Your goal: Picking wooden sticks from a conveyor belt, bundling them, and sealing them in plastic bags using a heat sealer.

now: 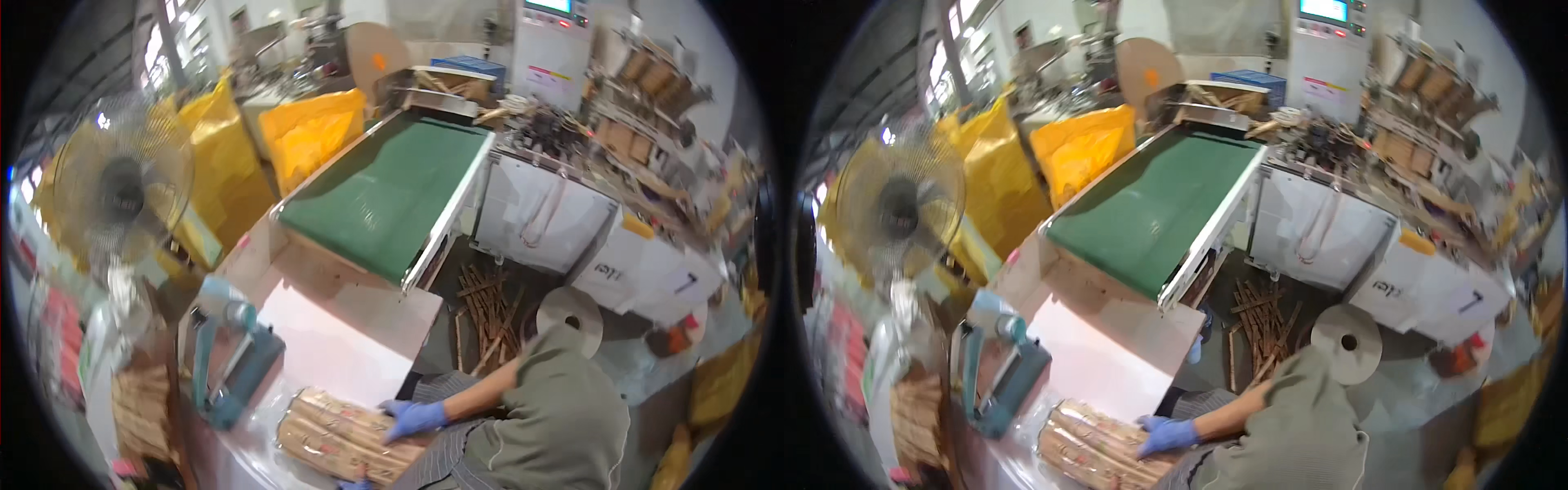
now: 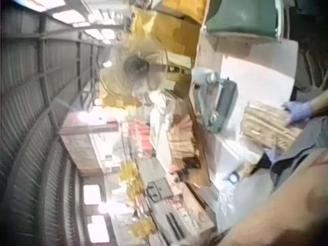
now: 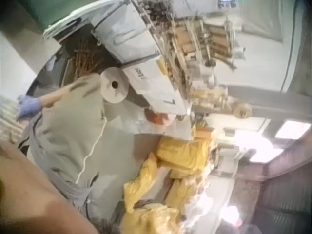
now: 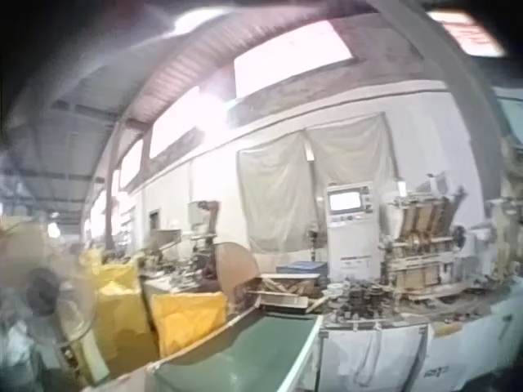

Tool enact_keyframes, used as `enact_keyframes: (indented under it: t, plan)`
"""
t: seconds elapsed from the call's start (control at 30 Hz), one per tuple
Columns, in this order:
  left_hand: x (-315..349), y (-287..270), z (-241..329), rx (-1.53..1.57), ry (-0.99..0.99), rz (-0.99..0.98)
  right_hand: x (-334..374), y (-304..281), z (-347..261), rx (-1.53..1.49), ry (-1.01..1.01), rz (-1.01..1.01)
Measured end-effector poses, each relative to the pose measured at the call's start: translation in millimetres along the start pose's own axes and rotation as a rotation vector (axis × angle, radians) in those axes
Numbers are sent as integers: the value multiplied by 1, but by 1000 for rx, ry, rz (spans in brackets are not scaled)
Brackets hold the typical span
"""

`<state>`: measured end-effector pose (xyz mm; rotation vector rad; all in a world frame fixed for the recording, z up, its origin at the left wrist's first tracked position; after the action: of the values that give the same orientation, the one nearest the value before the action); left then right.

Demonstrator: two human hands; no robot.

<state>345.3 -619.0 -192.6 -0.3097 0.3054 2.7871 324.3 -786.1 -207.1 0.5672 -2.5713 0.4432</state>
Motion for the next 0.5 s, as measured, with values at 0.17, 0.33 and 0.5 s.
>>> enact_keyframes:
  t: [0.17,0.33,0.5]
  plan:
    - [87,63,53,152,28,569,31,14,55,-253,193,-334]
    - [102,2,132,18,4,667,23,38,-110,-233,-450,-264]
    - [200,-24,355,-920,518,855,111,129,-293,-254,-1033,-461]
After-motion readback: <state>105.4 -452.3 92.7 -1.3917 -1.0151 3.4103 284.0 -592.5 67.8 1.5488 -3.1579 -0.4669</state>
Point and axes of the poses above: each hand's wrist, its own x-axis away from the middle knuckle, its own y-axis out of the palm, z = x × y, the point moved 10 cm from there along -x, towards the middle knuckle, and after that the axes turned 4 degrees about y, right-handed, at the moved point
